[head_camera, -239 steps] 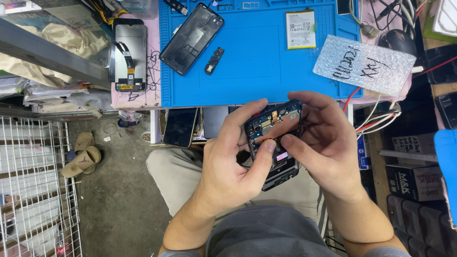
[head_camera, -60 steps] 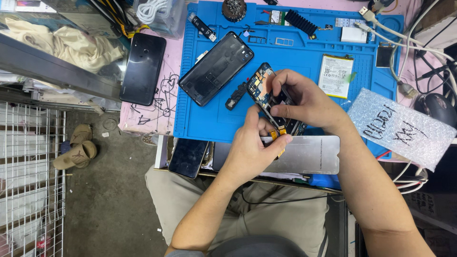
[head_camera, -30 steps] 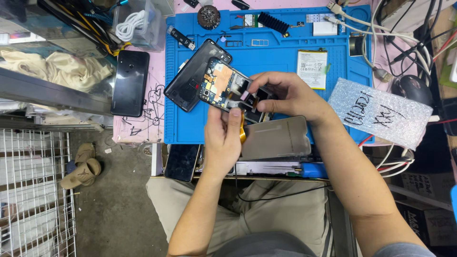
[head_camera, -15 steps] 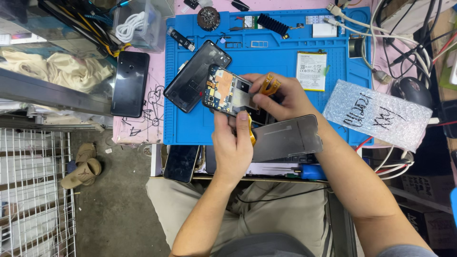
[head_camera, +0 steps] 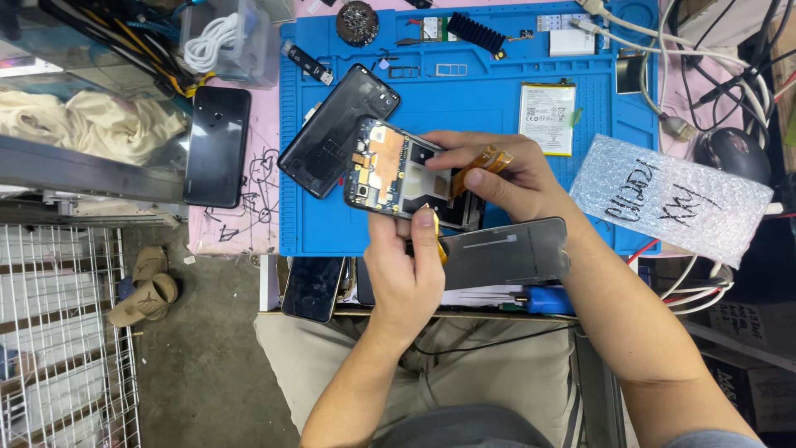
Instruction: The person assembles a mobile phone by connecting ribbon cables to the motherboard, placing a battery into the chassis, and attaching the screen assembly.
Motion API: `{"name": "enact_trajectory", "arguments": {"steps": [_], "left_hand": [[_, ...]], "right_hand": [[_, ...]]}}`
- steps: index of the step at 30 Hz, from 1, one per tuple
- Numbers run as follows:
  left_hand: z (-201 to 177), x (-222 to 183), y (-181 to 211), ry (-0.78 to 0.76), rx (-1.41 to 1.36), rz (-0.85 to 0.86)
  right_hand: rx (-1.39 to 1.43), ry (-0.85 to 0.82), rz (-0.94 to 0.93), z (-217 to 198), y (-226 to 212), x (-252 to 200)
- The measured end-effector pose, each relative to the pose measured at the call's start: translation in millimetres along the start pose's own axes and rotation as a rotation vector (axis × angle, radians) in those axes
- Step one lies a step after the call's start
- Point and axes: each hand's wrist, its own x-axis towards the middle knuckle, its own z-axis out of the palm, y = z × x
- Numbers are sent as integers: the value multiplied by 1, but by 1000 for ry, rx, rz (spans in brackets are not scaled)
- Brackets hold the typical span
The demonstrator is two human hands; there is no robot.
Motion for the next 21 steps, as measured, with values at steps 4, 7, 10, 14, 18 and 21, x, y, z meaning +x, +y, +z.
{"name": "enact_trajectory", "arguments": {"steps": [4, 7, 10, 14, 18, 21], "left_hand": [[-3, 1, -13, 4, 47, 0], [-6, 2, -19, -6, 50, -17], [-11, 4, -22, -30, 30, -29], [-18, 6, -19, -91, 48, -68], [-25, 11, -15, -118, 56, -117], [-31, 12, -12, -48, 201, 82]], "right_hand": [[-139, -36, -45, -2, 0, 3], [-203, -7, 58, -3, 5, 5], [-186, -85, 27, -6, 9, 9], [-144, -151, 103, -8, 7, 11], [-188, -201, 90, -11, 8, 13], [-141, -175, 76, -10, 9, 14]]}}
